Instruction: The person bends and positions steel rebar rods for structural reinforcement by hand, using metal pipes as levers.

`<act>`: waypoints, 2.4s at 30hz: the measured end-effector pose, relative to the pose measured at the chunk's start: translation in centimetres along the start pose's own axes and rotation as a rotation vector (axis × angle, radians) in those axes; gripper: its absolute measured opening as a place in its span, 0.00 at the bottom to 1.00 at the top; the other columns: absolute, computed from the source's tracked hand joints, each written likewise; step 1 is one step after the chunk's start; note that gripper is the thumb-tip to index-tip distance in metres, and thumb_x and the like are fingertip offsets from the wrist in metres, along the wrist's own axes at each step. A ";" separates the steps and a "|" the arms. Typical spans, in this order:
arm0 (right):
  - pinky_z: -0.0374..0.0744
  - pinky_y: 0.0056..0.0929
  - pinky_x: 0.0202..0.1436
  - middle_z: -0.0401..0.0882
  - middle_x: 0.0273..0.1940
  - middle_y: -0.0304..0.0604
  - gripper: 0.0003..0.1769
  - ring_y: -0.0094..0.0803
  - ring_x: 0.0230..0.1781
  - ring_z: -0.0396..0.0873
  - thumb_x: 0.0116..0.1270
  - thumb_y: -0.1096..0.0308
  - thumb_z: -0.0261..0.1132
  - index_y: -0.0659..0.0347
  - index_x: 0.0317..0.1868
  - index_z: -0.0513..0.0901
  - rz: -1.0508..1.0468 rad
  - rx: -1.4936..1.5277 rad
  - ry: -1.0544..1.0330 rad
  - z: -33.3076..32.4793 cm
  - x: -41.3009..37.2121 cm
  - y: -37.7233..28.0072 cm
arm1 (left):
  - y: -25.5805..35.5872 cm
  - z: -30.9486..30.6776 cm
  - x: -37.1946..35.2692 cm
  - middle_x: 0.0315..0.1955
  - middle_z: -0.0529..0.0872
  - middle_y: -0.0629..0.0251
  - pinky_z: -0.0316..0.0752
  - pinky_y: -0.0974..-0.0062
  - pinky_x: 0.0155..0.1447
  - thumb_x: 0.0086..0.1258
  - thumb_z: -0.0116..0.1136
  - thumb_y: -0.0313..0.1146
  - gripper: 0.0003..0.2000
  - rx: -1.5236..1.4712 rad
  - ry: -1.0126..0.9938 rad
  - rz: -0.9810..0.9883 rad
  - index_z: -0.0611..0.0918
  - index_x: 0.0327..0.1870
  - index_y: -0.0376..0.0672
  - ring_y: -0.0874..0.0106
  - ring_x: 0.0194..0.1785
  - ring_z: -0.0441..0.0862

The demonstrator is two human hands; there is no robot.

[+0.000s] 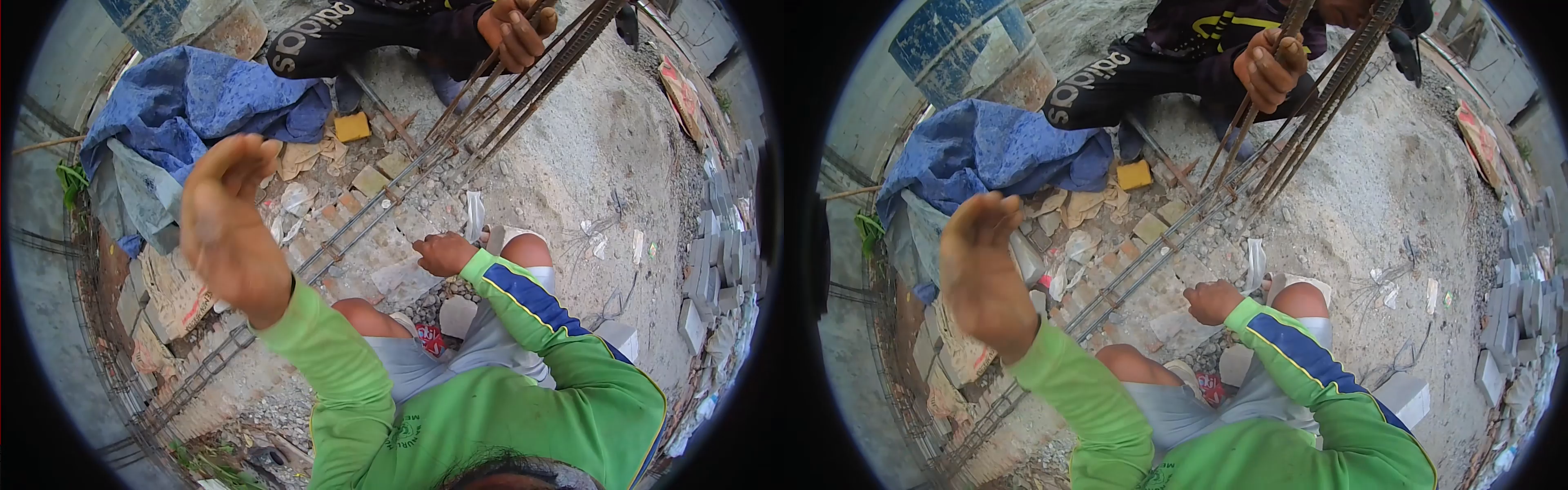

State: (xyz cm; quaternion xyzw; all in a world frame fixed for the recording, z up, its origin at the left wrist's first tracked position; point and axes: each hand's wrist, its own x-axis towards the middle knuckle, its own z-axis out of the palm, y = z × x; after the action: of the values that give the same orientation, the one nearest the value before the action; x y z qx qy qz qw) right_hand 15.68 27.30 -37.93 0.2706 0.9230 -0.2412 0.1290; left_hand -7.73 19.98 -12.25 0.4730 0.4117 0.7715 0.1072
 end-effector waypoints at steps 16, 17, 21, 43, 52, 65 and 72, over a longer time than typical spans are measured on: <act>0.84 0.50 0.47 0.85 0.41 0.53 0.16 0.53 0.41 0.87 0.68 0.59 0.63 0.61 0.49 0.79 0.004 -0.101 -0.032 0.2 -1.4 -0.6 | -12.1 -0.4 -2.9 0.38 0.88 0.43 0.79 0.50 0.51 0.72 0.59 0.51 0.23 0.902 -0.510 -0.680 0.84 0.45 0.33 0.45 0.46 0.86; 0.84 0.50 0.47 0.85 0.41 0.53 0.16 0.53 0.41 0.87 0.68 0.59 0.63 0.61 0.49 0.79 -0.002 -0.103 -0.037 0.2 -1.5 -0.7 | -12.1 -0.6 -3.0 0.38 0.88 0.43 0.79 0.50 0.51 0.72 0.59 0.51 0.23 0.904 -0.505 -0.685 0.84 0.45 0.33 0.45 0.46 0.86; 0.85 0.49 0.45 0.84 0.39 0.53 0.15 0.53 0.39 0.87 0.68 0.59 0.64 0.61 0.48 0.78 -0.049 -0.098 0.024 -0.3 -1.8 -1.7 | -11.8 -1.2 -3.2 0.43 0.87 0.38 0.78 0.52 0.56 0.72 0.58 0.51 0.26 0.967 -0.647 -0.704 0.83 0.52 0.31 0.44 0.51 0.85; 0.83 0.51 0.49 0.85 0.43 0.56 0.17 0.54 0.45 0.86 0.69 0.58 0.63 0.60 0.51 0.79 -0.078 -0.051 -0.027 -0.1 -0.8 -1.6 | -14.3 0.0 -4.0 0.50 0.86 0.40 0.78 0.53 0.60 0.71 0.57 0.56 0.29 1.044 -0.797 -0.797 0.83 0.60 0.38 0.45 0.55 0.84; 0.83 0.51 0.47 0.85 0.41 0.54 0.18 0.53 0.42 0.87 0.68 0.57 0.65 0.60 0.51 0.79 -0.095 -0.028 0.020 -0.4 -1.2 -1.6 | -13.9 1.9 -4.6 0.51 0.86 0.41 0.77 0.54 0.61 0.70 0.59 0.56 0.28 1.036 -0.904 -0.829 0.85 0.59 0.41 0.47 0.56 0.84; 0.83 0.52 0.44 0.85 0.41 0.55 0.15 0.52 0.37 0.88 0.67 0.60 0.63 0.62 0.47 0.81 -0.079 -0.043 0.138 -0.1 -1.5 -0.7 | -13.8 1.7 -4.3 0.49 0.86 0.36 0.75 0.57 0.63 0.72 0.58 0.52 0.29 1.054 -0.901 -0.804 0.82 0.60 0.33 0.45 0.57 0.84; 0.83 0.50 0.43 0.86 0.39 0.55 0.14 0.52 0.37 0.88 0.66 0.63 0.60 0.62 0.47 0.82 -0.077 -0.055 0.153 0.2 -1.6 0.0 | -13.8 2.0 -4.2 0.51 0.86 0.36 0.75 0.58 0.64 0.73 0.58 0.51 0.28 1.041 -0.969 -0.849 0.82 0.61 0.33 0.47 0.59 0.84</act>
State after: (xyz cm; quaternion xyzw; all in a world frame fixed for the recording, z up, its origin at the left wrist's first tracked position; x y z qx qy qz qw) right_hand 17.02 26.54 -37.49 0.2488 0.9462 -0.1992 0.0563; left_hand -7.00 27.55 -24.67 0.5465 0.7680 0.0868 0.3224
